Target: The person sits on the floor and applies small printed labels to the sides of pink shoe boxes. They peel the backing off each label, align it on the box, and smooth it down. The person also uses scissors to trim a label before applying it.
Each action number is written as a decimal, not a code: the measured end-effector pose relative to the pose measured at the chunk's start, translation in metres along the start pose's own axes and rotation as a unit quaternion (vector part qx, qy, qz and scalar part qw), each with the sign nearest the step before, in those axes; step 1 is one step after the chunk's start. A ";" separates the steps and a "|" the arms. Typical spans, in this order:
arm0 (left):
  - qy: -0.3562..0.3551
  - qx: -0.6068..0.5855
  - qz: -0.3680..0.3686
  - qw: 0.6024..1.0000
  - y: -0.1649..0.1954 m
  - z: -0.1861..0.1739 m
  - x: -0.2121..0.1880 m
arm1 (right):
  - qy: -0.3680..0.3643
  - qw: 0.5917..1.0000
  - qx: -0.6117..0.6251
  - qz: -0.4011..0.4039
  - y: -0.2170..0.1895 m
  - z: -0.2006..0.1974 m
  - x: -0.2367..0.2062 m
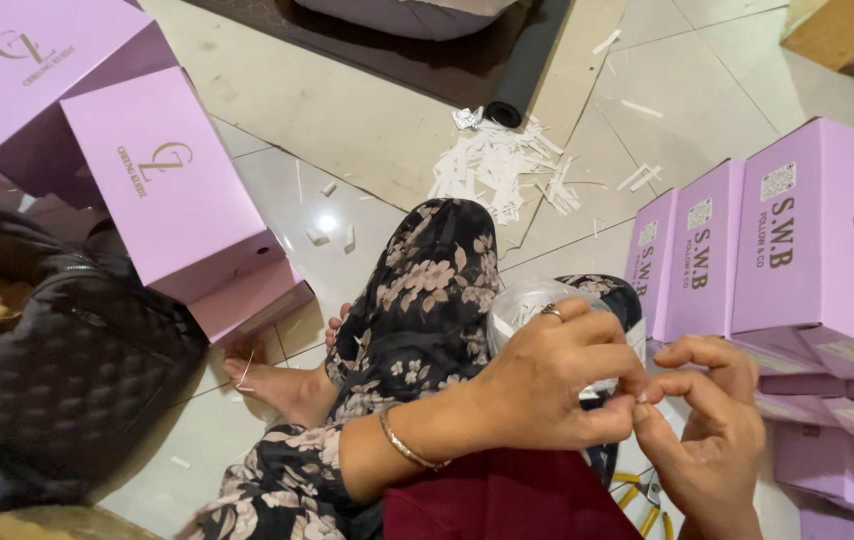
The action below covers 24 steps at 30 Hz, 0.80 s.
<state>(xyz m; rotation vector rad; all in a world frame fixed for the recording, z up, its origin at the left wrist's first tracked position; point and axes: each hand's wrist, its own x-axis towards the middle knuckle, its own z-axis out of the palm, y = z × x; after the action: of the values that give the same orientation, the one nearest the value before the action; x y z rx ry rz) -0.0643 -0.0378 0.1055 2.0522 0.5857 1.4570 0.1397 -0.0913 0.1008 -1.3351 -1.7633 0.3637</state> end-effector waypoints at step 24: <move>0.110 0.160 -0.013 0.981 0.074 0.008 -0.003 | -0.065 0.977 0.135 -0.150 -0.013 -0.028 0.028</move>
<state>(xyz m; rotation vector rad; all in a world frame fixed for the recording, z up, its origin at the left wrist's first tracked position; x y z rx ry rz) -0.0546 -0.0970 0.1503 2.1213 0.9881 1.6774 0.1514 -0.0785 0.1386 -0.8565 -1.9117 0.5088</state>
